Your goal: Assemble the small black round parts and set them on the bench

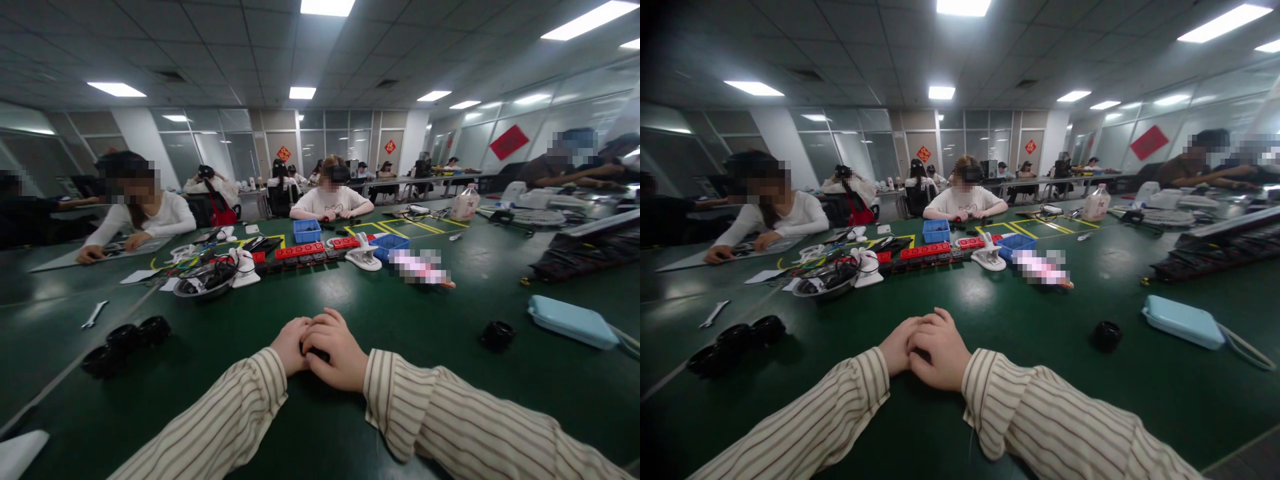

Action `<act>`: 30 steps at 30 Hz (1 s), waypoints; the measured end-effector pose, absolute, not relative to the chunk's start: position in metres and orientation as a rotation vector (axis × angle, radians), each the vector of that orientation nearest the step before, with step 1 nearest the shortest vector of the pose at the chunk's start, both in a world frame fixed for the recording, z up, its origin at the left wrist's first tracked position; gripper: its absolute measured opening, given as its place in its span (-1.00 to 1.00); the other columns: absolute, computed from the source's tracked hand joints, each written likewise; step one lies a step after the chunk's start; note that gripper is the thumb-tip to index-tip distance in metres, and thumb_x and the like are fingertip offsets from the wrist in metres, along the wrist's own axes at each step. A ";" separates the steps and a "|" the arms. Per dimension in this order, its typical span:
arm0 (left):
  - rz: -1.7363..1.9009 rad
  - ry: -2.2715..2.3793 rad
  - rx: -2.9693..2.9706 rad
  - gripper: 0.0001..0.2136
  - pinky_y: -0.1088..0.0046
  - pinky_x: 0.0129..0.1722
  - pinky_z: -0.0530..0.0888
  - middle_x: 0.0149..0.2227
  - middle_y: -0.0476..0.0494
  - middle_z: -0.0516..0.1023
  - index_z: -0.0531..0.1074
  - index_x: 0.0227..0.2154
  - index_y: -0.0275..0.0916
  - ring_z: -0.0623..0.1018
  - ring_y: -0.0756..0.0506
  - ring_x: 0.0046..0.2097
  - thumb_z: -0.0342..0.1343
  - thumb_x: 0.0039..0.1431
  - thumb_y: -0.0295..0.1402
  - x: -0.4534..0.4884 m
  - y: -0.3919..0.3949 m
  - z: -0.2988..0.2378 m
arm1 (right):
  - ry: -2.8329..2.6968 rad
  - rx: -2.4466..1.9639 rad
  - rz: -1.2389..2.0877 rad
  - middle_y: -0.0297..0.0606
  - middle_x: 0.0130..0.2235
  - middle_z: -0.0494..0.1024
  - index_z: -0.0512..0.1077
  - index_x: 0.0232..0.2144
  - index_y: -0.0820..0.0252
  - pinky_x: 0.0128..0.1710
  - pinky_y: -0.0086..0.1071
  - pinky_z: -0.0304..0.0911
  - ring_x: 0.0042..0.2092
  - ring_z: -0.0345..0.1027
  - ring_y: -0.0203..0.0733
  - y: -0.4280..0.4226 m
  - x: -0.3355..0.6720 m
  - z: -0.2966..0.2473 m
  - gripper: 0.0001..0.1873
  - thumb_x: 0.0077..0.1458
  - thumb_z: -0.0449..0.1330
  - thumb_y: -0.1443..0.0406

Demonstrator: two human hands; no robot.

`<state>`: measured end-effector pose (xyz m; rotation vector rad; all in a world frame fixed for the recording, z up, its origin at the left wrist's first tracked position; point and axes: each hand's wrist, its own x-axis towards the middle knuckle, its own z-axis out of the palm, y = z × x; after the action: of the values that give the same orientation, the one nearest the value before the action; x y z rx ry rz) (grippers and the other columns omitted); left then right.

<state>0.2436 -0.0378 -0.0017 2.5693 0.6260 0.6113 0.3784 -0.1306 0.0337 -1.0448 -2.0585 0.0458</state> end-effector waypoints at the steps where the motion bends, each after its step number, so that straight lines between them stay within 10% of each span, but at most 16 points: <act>1: 0.604 0.623 2.575 -0.66 0.24 -0.02 0.32 -0.19 -0.12 0.43 0.42 -0.26 -0.22 0.40 -0.18 -0.10 0.20 -0.22 -0.39 0.244 -0.038 -0.002 | -2.059 -1.021 0.045 -0.37 -0.34 0.46 0.34 -0.45 0.16 0.12 -0.14 -0.22 -0.13 0.21 -0.19 -0.131 0.378 0.034 -0.92 -0.11 0.12 0.39; 14: 0.609 0.853 2.610 -0.46 0.18 -0.13 0.34 -0.27 -0.12 0.39 0.33 -0.27 -0.26 0.39 -0.20 -0.19 0.31 -0.36 -0.12 0.245 -0.049 0.010 | -1.789 -1.447 0.114 -0.28 -0.33 0.33 0.29 -0.35 0.22 -0.22 -0.28 0.08 -0.25 0.16 -0.18 -0.115 0.388 0.021 -0.71 -0.03 0.19 0.13; 30: 0.602 0.658 2.625 -0.64 0.22 -0.04 0.34 -0.21 -0.16 0.46 0.43 -0.28 -0.27 0.42 -0.21 -0.12 0.21 -0.26 -0.36 0.244 -0.038 -0.001 | -2.089 -1.032 0.044 -0.39 -0.44 0.48 0.33 -0.56 0.15 0.09 -0.18 -0.14 -0.19 0.26 -0.20 -0.129 0.380 0.032 -0.85 -0.24 0.02 0.46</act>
<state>0.2444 -0.0384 -0.0013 2.6245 0.6580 0.6018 0.3803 -0.1287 0.0316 -1.0324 -2.0895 0.0437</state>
